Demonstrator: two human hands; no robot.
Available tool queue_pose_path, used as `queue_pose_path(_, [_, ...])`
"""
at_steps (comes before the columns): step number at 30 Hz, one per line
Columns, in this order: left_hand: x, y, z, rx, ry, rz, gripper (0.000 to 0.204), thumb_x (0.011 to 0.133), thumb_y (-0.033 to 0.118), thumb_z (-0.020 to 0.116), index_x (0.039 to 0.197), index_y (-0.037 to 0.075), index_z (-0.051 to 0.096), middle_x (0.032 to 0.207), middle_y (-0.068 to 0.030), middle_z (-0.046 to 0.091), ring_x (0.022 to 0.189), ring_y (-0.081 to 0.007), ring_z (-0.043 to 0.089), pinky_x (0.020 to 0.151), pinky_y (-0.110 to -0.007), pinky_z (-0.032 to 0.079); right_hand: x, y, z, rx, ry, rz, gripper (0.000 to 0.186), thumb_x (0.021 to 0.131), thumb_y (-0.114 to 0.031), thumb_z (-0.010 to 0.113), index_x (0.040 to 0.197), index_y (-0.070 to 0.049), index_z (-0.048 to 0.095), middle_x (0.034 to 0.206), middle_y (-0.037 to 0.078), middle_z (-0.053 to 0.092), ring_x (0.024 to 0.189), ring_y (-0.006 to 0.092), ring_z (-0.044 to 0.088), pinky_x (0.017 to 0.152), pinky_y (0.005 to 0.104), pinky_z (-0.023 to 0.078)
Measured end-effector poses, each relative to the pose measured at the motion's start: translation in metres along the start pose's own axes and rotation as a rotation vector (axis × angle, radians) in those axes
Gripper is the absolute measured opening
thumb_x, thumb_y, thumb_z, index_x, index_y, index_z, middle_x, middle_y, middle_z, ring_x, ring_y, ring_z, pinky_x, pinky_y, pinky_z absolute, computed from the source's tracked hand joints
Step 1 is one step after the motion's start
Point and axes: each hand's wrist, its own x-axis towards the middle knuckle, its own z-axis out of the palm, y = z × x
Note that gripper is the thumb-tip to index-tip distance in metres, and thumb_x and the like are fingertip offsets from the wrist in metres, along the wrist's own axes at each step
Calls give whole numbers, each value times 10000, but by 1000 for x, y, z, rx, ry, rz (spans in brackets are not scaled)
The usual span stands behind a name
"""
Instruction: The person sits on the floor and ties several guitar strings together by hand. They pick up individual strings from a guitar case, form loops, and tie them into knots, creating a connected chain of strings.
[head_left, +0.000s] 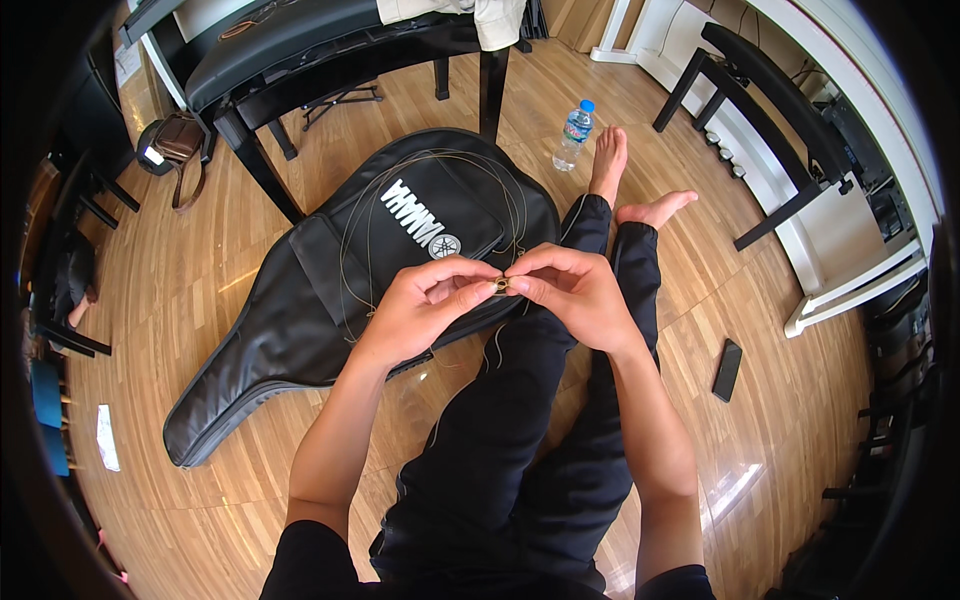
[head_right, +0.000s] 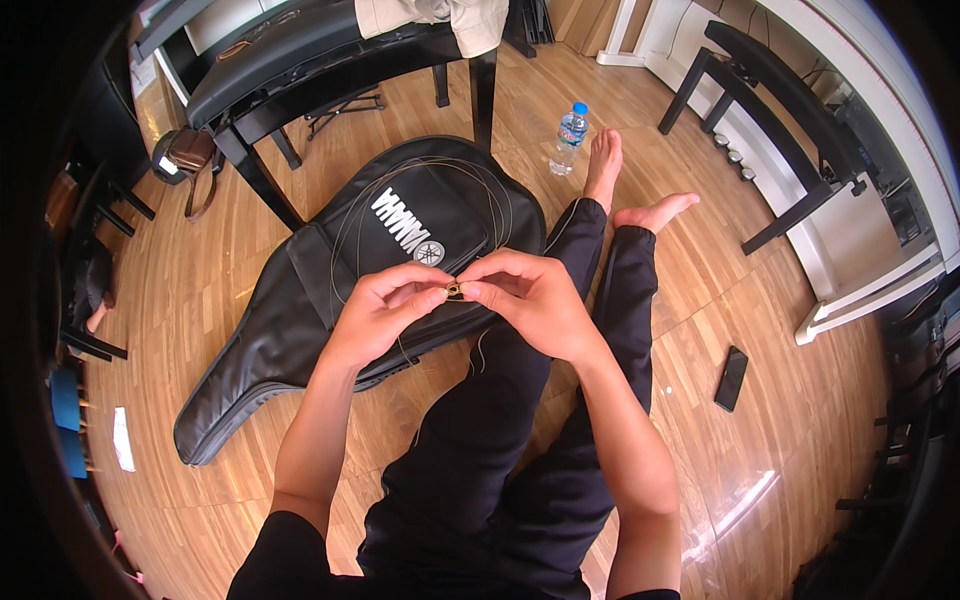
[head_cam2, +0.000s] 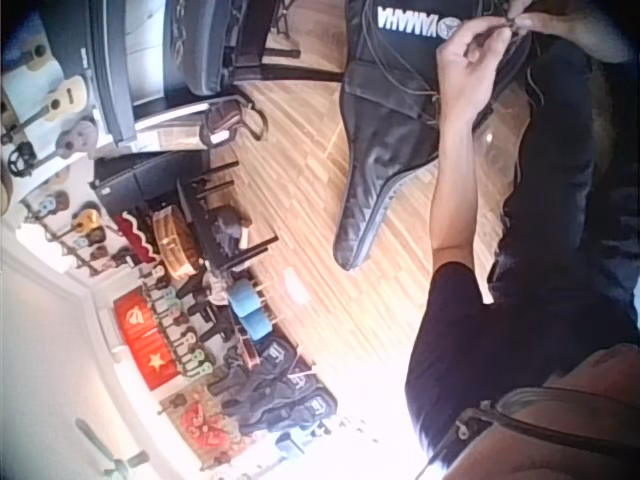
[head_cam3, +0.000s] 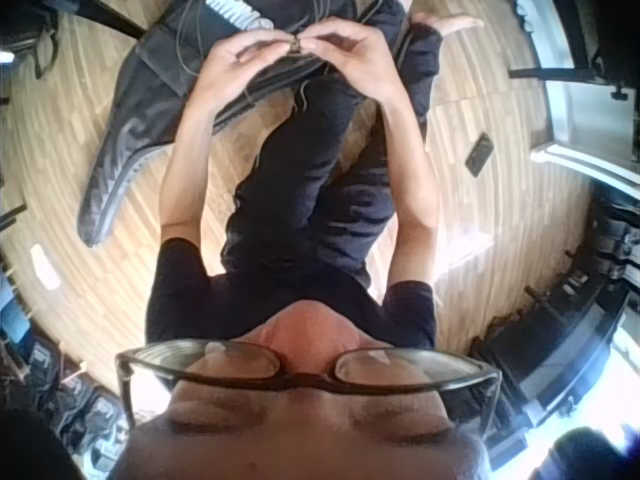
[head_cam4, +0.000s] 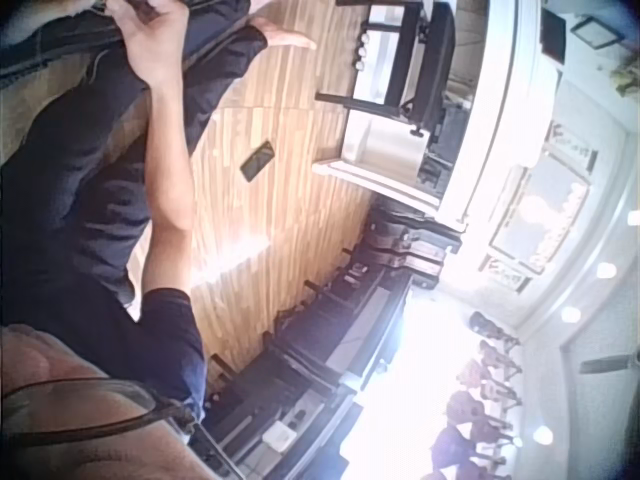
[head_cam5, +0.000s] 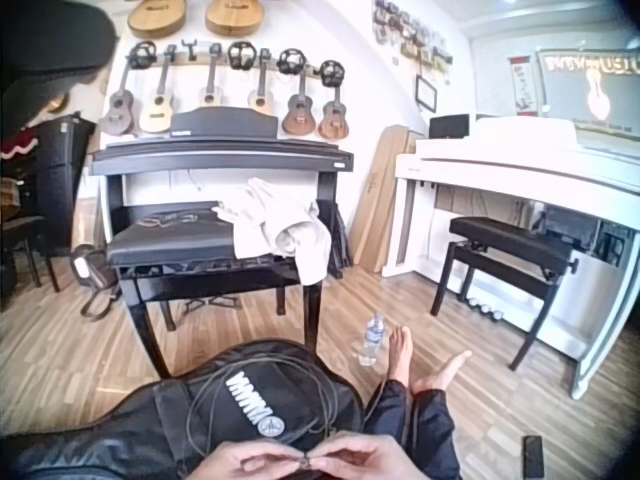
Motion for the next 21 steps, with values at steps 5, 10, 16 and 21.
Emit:
queue_pose_path(5, [0, -8, 1, 110, 8, 108, 211, 871, -28, 677, 1081, -21, 660, 1062, -90, 645, 978, -150, 607, 886, -293, 494, 0, 1, 0, -42, -7, -25, 141, 913, -26, 646, 1042, 31, 656, 1013, 71, 659, 994, 151, 640, 927, 301, 514])
queue_pose_path(10, [1, -10, 1, 192, 45, 160, 214, 858, -29, 689, 1069, -18, 662, 1029, -99, 639, 962, -169, 611, 890, -303, 494, -1, 3, 1, -38, -16, -42, 144, 915, -25, 643, 1045, 35, 653, 1026, 77, 648, 1020, 155, 633, 940, 309, 510])
queue_pose_path(16, [0, -9, 3, 178, 56, 224, 214, 828, -37, 716, 1035, 2, 676, 997, -80, 643, 919, -158, 604, 818, -291, 485, -1, 3, 2, -28, 0, -43, 142, 915, -23, 642, 1043, 36, 654, 1025, 78, 652, 1011, 160, 639, 944, 313, 509])
queue_pose_path(21, [1, -12, 4, 231, 100, 267, 218, 810, -41, 731, 1014, 16, 682, 981, -69, 645, 884, -144, 590, 778, -279, 468, -1, 0, 5, -30, -1, -32, 140, 913, -23, 644, 1040, 38, 654, 1012, 79, 661, 1007, 158, 641, 937, 313, 512])
